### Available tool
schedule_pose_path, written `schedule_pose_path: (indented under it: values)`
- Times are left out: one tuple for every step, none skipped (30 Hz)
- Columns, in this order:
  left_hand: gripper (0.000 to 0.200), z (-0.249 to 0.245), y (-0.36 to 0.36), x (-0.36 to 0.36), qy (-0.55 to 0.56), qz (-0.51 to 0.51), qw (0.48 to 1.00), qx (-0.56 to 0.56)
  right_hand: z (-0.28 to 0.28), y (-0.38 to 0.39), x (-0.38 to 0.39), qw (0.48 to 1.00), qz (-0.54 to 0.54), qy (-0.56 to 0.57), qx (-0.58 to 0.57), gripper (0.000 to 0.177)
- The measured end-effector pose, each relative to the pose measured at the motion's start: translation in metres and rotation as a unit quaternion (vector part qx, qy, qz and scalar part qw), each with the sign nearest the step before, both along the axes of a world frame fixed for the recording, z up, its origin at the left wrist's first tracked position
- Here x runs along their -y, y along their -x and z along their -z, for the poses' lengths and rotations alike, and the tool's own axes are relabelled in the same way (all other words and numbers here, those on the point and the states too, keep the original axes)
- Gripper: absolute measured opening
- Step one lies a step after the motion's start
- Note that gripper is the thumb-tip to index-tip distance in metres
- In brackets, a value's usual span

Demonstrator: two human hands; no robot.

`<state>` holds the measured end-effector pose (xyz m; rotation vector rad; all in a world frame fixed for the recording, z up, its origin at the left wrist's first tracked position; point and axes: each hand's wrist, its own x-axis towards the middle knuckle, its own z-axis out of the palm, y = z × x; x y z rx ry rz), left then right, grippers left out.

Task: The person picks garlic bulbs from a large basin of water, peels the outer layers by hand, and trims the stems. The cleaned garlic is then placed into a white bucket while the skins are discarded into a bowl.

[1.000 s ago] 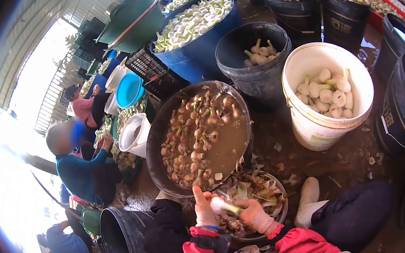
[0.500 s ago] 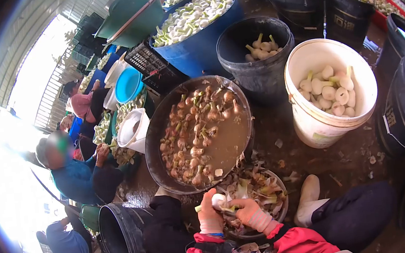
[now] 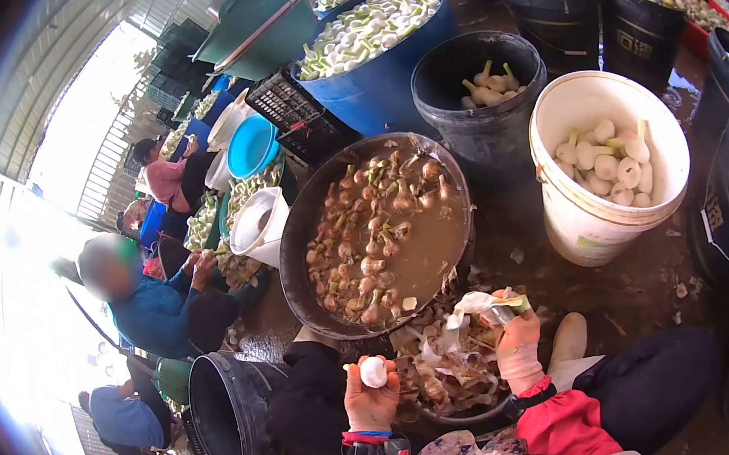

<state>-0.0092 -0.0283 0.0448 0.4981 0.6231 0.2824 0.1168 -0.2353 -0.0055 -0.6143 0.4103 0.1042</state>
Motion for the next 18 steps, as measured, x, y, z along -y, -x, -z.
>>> schedule_pose_path:
  values:
    - [0.032,-0.003,-0.001,-0.001,0.016,-0.011,1.000,-0.006,-0.002,0.000,0.004,0.999,-0.032,0.010,0.014,0.022]
    - [0.033,-0.004,-0.001,-0.002,0.033,-0.021,0.999,-0.012,-0.001,0.001,0.007,0.997,-0.063,0.019,0.027,0.022]
    - [0.033,-0.004,-0.004,-0.004,0.036,-0.027,0.998,-0.038,0.004,0.003,0.006,0.984,-0.146,0.099,0.039,0.022]
    - [0.033,0.000,-0.009,-0.007,0.038,-0.021,0.999,-0.030,0.016,0.005,0.002,0.957,-0.223,0.179,0.055,0.022]
    - [0.033,0.008,-0.015,-0.011,0.038,-0.024,0.995,-0.090,0.042,0.011,-0.009,0.898,-0.250,0.317,0.178,0.024]
    - [0.034,0.016,-0.027,-0.016,0.037,-0.024,0.988,-0.147,0.049,0.014,-0.019,0.851,-0.332,0.361,0.190,0.027]
    - [0.036,0.022,-0.046,-0.017,0.046,-0.032,0.979,-0.195,0.040,0.023,-0.023,0.838,-0.343,0.389,0.170,0.027]
    - [0.030,0.034,-0.065,-0.022,0.028,-0.020,0.983,-0.181,0.043,0.028,-0.027,0.800,-0.408,0.412,0.155,0.030]
    - [0.025,0.055,-0.089,-0.031,-0.179,0.056,0.975,-0.120,0.044,0.030,-0.028,0.786,-0.451,0.388,0.165,0.031]
    - [0.020,0.070,-0.109,-0.035,-0.376,0.124,0.917,-0.056,0.028,0.027,-0.027,0.749,-0.479,0.432,0.154,0.032]
    - [0.018,0.019,-0.153,-0.010,-0.042,0.060,0.995,-0.067,0.041,0.032,-0.036,0.732,-0.490,0.453,0.137,0.034]
    - [0.018,0.013,-0.191,-0.006,-0.107,0.092,0.990,-0.025,0.065,0.036,-0.046,0.724,-0.476,0.471,0.169,0.036]
    - [0.029,-0.001,-0.231,-0.002,-0.077,0.110,0.990,0.028,0.063,0.034,-0.046,0.729,-0.470,0.465,0.177,0.036]
    - [0.044,-0.059,-0.255,0.028,-0.118,0.160,0.977,0.075,0.052,0.035,-0.044,0.733,-0.468,0.458,0.183,0.037]
    - [0.050,-0.092,-0.275,0.040,-0.125,0.163,0.973,0.102,0.043,0.033,-0.039,0.731,-0.475,0.458,0.175,0.037]
    - [0.057,-0.106,-0.290,0.042,-0.133,0.166,0.969,0.128,0.029,0.026,-0.034,0.707,-0.530,0.435,0.171,0.039]
    - [0.058,-0.102,-0.302,0.029,-0.178,0.190,0.957,0.127,0.024,0.022,-0.032,0.681,-0.583,0.409,0.167,0.041]
    - [0.060,-0.091,-0.311,0.008,-0.224,0.213,0.942,0.127,0.032,0.023,-0.034,0.679,-0.591,0.404,0.163,0.041]
